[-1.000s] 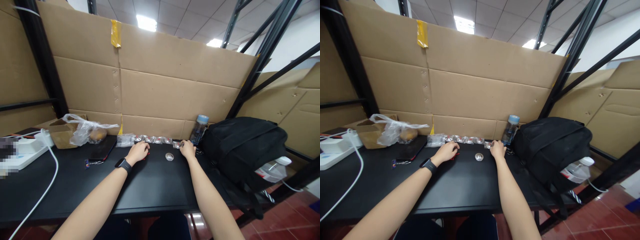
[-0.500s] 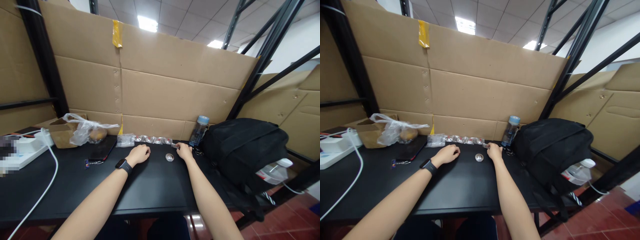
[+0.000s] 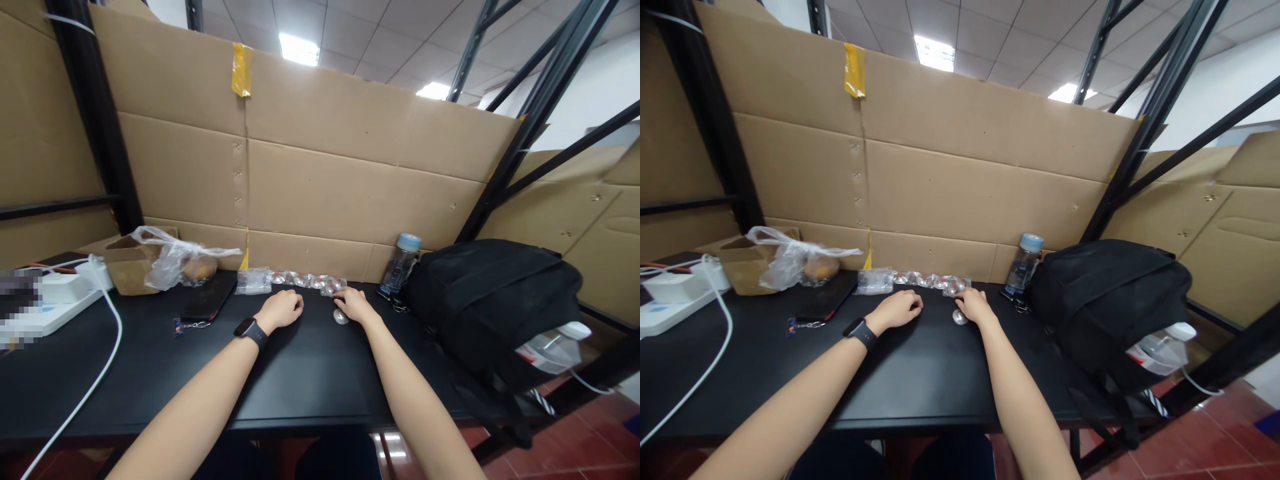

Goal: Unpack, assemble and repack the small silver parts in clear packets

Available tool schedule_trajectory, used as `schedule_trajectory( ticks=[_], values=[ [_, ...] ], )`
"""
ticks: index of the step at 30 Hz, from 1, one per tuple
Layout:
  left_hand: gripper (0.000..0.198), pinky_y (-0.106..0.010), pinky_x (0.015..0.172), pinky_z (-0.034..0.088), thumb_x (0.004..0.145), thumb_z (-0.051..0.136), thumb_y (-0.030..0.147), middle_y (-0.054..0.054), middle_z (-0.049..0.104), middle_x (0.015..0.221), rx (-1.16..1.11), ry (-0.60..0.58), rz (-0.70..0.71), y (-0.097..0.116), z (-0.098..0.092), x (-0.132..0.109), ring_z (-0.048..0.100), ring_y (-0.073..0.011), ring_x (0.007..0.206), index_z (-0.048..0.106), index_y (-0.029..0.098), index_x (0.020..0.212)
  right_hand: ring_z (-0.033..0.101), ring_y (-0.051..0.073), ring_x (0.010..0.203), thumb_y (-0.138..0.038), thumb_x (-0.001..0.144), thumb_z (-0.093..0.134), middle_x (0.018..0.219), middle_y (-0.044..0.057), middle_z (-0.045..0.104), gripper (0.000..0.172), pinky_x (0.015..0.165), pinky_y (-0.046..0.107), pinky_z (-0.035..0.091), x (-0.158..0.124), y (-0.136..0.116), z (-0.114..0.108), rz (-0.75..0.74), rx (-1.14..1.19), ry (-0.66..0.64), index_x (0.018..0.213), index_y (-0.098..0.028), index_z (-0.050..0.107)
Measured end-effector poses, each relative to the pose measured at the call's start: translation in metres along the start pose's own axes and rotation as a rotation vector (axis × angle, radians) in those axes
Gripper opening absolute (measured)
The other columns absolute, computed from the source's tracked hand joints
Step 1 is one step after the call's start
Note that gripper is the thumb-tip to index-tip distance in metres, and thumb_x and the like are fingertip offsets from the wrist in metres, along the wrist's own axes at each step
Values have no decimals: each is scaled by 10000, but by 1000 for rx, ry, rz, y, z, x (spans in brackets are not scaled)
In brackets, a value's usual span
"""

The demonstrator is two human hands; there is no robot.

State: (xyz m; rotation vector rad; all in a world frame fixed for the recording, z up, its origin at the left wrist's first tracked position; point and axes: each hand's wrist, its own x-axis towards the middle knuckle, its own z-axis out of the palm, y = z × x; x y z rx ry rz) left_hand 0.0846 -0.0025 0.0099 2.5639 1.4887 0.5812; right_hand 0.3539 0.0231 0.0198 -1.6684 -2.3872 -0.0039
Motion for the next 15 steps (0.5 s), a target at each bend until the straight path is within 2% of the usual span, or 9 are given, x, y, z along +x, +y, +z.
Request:
schedule_trajectory(
  ticks=[5,9,11,13,15],
  values=[
    [287,-312,855,504,881,495,158,-84,743,1043,-10,-18,-20,-4,-4,0,692,-241,982,751,235,986,526,289,1196,-331,1015,463,1294,116,632,339,955,419,384,1,-5,4,44,-41,-16,1267,-300,687],
    [213,-301,854,507,867,579,213,-90,755,1029,-3,-18,-40,-7,-6,0,695,-244,982,768,227,963,558,262,1137,-361,1009,473,1231,109,651,329,944,391,414,-4,2,-7,38,107,19,1208,-281,723],
    [157,-289,824,510,843,644,278,-76,760,1001,2,-25,-59,-6,-5,0,698,-237,957,771,240,927,612,226,1014,-410,911,636,1154,102,674,329,894,342,455,-10,10,-13,-37,235,-21,1171,-239,743],
    [119,-287,809,506,818,678,296,-64,762,987,13,-2,-98,-2,-4,1,696,-235,949,765,249,884,636,197,881,-430,731,809,1096,94,694,499,812,302,492,-16,18,-17,-109,354,-87,1171,-204,747],
    [79,-293,795,499,810,674,265,-59,762,944,19,24,-135,2,-3,1,696,-234,927,752,249,815,638,180,787,-384,603,879,1025,76,719,562,734,279,504,-22,22,-17,-139,435,-120,1120,-192,771]
  ],
)
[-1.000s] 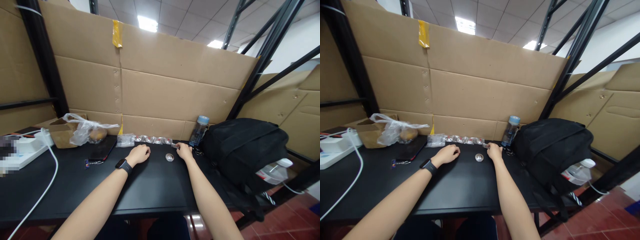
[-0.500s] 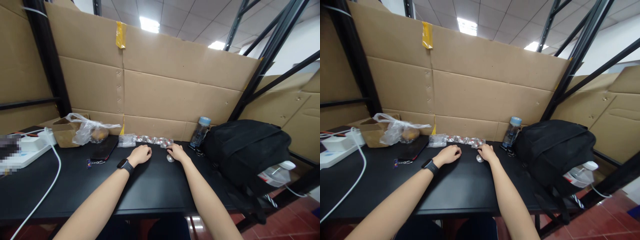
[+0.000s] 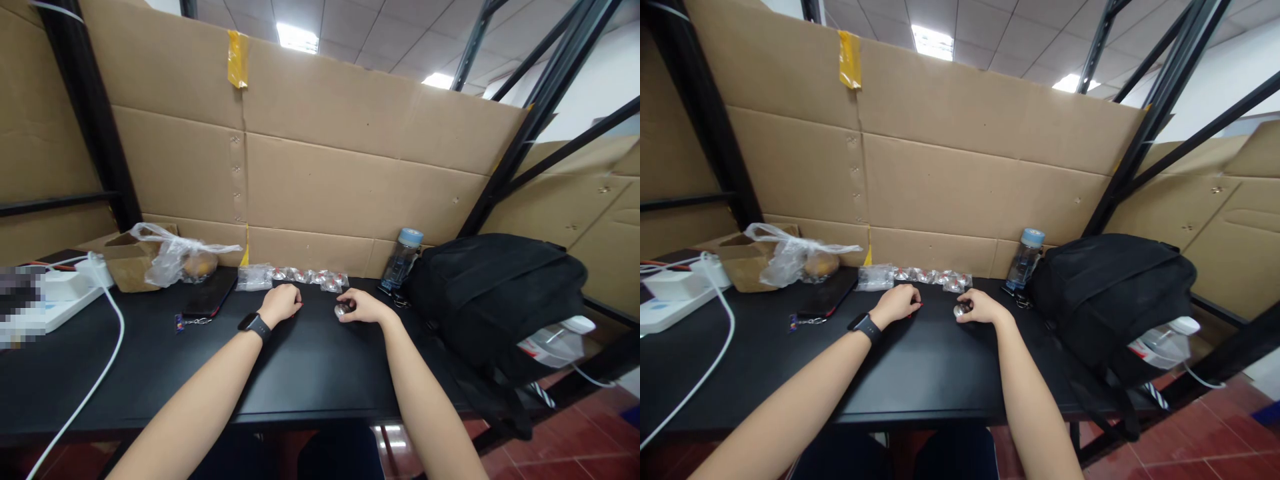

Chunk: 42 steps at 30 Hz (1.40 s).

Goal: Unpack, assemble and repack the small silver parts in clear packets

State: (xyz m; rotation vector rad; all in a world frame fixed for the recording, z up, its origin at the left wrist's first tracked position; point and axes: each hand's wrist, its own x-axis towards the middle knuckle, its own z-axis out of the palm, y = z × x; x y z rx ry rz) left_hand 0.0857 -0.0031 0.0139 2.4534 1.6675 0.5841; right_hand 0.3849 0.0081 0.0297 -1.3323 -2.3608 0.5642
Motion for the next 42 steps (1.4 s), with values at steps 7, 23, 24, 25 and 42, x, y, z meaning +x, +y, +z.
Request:
schedule_trajectory(
  ticks=[7,23,24,25,42],
  values=[
    [183,-349,843,420,868,556,134,-78,746,903,-3,36,39,8,-2,-6,683,-243,911,658,205,734,633,169,687,-271,588,850,820,35,746,336,666,260,489,-5,-9,2,9,11,55,917,-211,813],
    [171,-338,933,475,910,634,320,-19,786,990,-555,289,73,29,-7,-2,718,-230,962,743,252,1024,680,223,1037,-373,758,778,1275,110,661,480,724,279,564,14,-69,41,-183,663,378,1191,-220,639],
    [161,-329,916,484,914,629,328,-19,783,982,-578,290,88,29,-6,-1,717,-226,947,746,246,989,685,224,1035,-361,750,790,1264,106,666,472,724,280,564,14,-70,43,-194,692,373,1176,-222,642],
    [156,-324,899,488,917,624,332,-18,777,971,-588,297,99,28,-4,-1,712,-222,933,743,242,962,689,226,1032,-350,742,801,1251,102,673,466,724,282,564,15,-71,44,-202,715,368,1163,-225,645],
    [100,-414,972,393,938,615,289,-44,605,1118,-428,445,48,42,0,-6,568,-245,1134,701,246,963,723,225,965,-372,709,840,1236,106,705,368,662,270,550,16,-69,48,-173,738,385,989,-207,668]
  ],
)
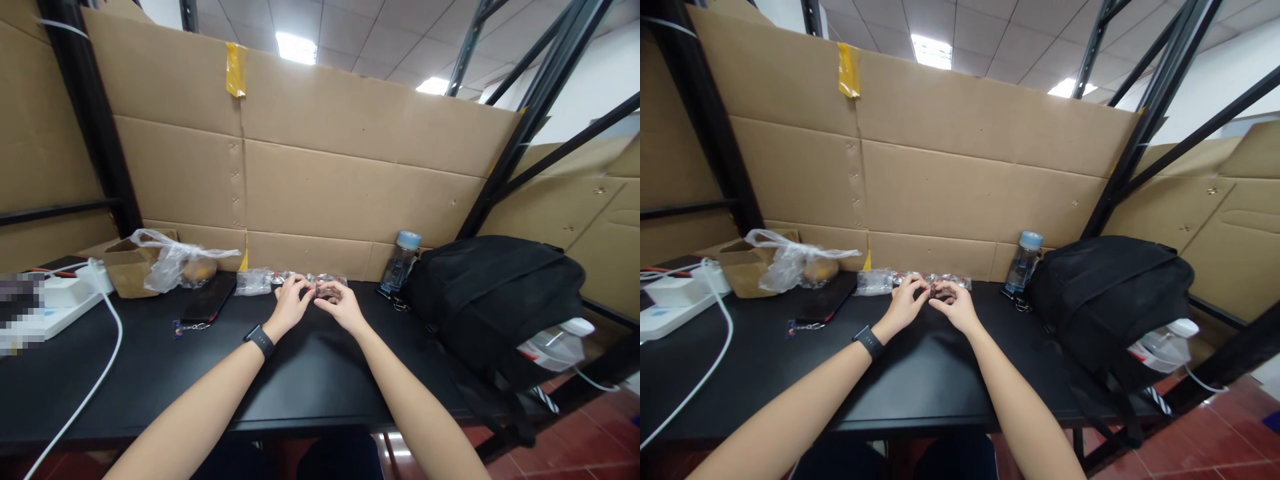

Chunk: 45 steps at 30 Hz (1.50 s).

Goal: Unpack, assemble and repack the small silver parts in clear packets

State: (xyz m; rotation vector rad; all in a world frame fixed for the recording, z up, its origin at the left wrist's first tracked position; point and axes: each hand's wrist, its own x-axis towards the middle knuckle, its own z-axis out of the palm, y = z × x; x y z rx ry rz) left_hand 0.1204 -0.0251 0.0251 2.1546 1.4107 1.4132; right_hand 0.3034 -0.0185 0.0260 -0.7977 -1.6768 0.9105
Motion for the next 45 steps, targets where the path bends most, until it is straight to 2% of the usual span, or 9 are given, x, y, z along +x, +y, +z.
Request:
schedule_trajectory(
  ticks=[9,15,21,26,32,36,39,44,45],
  values=[
    [93,-394,979,422,927,613,253,-44,601,1101,-63,-1,38,-2,3,0,584,-228,1100,704,243,940,726,222,919,-397,693,854,1159,89,721,358,661,267,530,1,2,1,33,18,5,926,-201,664],
    [80,-398,1011,422,915,641,270,-41,600,1073,-102,30,64,-9,1,3,595,-218,1074,714,239,922,671,188,893,-507,885,647,1124,72,674,310,646,264,523,3,8,-4,0,-63,-44,997,-220,684],
    [115,-387,1018,418,935,613,307,-35,610,1074,-109,-67,85,-4,0,1,584,-222,1119,717,260,927,611,207,999,-446,929,594,1097,83,620,265,671,268,508,2,10,-8,-92,-292,-42,865,-200,669],
    [270,-423,1038,395,1023,420,317,-36,618,1226,-82,-143,54,-6,-1,1,551,-224,1221,655,298,1154,606,191,951,-394,921,592,1118,85,578,236,651,269,505,1,13,-11,-93,-431,-79,833,-192,674],
    [242,-452,1023,398,917,613,455,-35,649,1235,97,-358,129,-16,-1,-3,551,-278,1198,729,325,1085,615,183,953,-360,916,596,1174,88,550,212,735,301,528,1,11,-16,-56,-407,-106,822,-189,680],
    [293,-431,1030,413,983,489,382,-53,666,1226,89,-310,104,-30,-7,6,575,-256,1180,715,308,1154,591,221,1055,-309,908,610,1146,94,580,153,847,358,515,1,16,-17,-99,-499,-108,847,-195,692],
    [309,-398,1005,438,963,449,259,-74,710,1142,150,-266,52,-45,-18,15,626,-250,1113,746,257,1048,573,238,1108,-273,902,630,1137,98,599,121,973,422,468,2,21,-17,-122,-565,-123,841,-196,702],
    [131,-392,912,469,785,655,308,-60,764,937,352,-448,-29,-57,-33,16,680,-296,974,779,273,805,583,241,1095,-271,857,709,1072,79,639,73,1041,440,417,1,19,-29,-75,-643,-195,889,-207,725],
    [123,-389,898,469,767,669,316,-58,767,914,360,-467,-40,-56,-33,15,684,-296,955,781,275,796,584,247,1099,-285,819,752,1088,79,644,144,1035,440,422,0,17,-34,-58,-662,-198,940,-213,728]
  ],
)
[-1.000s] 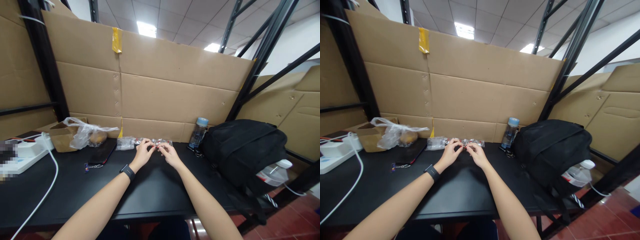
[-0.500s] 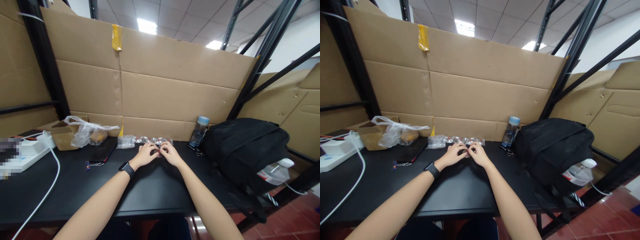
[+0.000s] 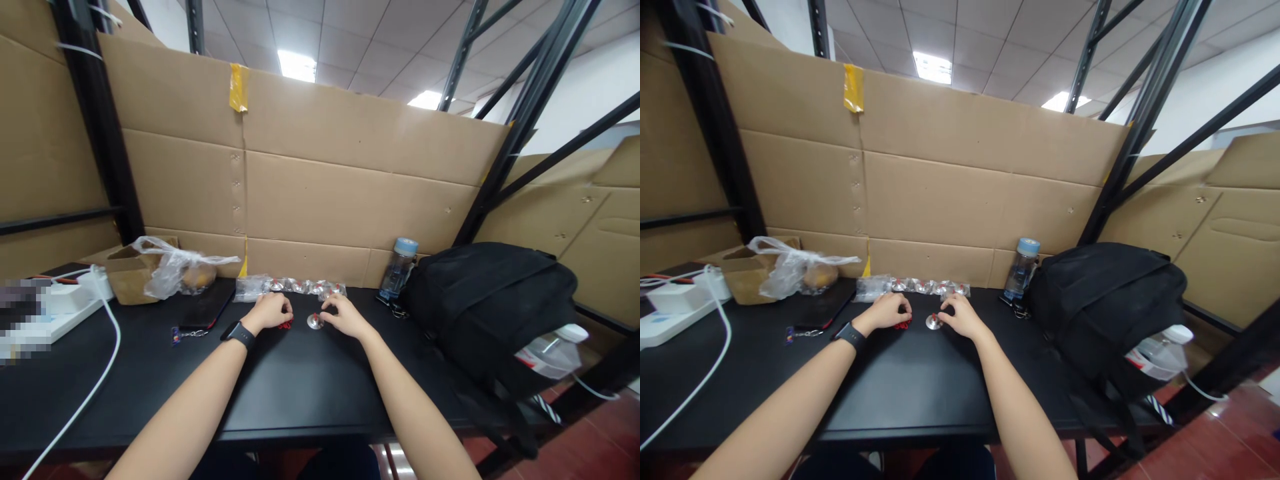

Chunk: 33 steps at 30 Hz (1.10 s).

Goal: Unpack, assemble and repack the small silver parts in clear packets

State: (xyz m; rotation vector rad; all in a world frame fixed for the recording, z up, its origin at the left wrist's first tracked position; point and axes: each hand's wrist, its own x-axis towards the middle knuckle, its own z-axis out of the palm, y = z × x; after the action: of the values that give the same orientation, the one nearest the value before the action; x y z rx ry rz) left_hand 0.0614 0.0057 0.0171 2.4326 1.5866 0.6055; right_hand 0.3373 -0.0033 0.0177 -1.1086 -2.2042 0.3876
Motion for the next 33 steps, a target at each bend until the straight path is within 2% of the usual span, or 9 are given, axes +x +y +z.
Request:
schedule_trajectory(
  ticks=[2,4,6,9,13,19,24,27,33],
  values=[
    [120,-382,881,466,762,666,313,-51,769,874,-6,-25,1,2,2,-1,690,-286,917,778,274,779,581,269,1120,-298,708,842,1147,87,647,359,1022,445,433,-4,5,-11,46,-46,-17,1039,-226,725],
    [132,-379,880,461,776,641,290,-41,763,822,-22,-37,16,4,4,-1,691,-268,875,765,269,735,605,278,1089,-275,610,890,1148,88,666,492,984,429,458,-8,12,-21,100,-75,-66,1073,-235,732],
    [153,-382,891,454,789,622,272,-41,754,805,-29,-30,28,5,8,-1,682,-264,873,749,261,704,652,248,961,-246,582,885,1040,67,706,485,892,378,498,-11,19,-27,146,-51,-123,1046,-233,747],
    [157,-398,919,440,811,617,282,-65,741,910,-18,15,38,5,12,-2,651,-282,970,735,249,713,663,190,773,-227,608,845,859,28,725,384,746,302,512,-13,25,-28,168,9,-154,983,-218,762],
    [162,-417,942,423,861,593,292,-74,710,976,-36,71,41,5,14,-1,605,-296,1042,700,241,751,655,181,710,-224,614,829,787,22,735,322,688,288,505,-12,21,-28,167,-1,-132,931,-216,772],
    [204,-367,903,426,977,433,289,-32,722,861,-166,130,34,17,7,1,650,-224,889,621,225,933,674,187,725,-278,647,817,839,35,764,273,697,298,530,-10,12,-31,141,50,-31,908,-214,770],
    [160,-312,840,476,928,565,335,-22,748,912,-397,211,103,34,2,0,687,-203,877,673,225,885,707,187,716,-365,672,832,1078,77,746,447,630,311,573,-4,-6,-17,181,326,120,1078,-218,716],
    [139,-324,883,503,891,626,331,-27,763,949,-538,239,122,42,5,1,698,-209,918,712,222,880,720,210,758,-423,698,823,1032,85,744,457,574,298,579,-1,-23,-4,162,508,143,1088,-221,698],
    [173,-364,943,539,834,703,316,-72,773,1003,-801,246,111,47,16,7,717,-228,956,743,193,948,732,240,945,-402,669,872,1138,93,711,485,789,356,619,3,-43,11,104,752,165,1068,-212,673]
  ],
)
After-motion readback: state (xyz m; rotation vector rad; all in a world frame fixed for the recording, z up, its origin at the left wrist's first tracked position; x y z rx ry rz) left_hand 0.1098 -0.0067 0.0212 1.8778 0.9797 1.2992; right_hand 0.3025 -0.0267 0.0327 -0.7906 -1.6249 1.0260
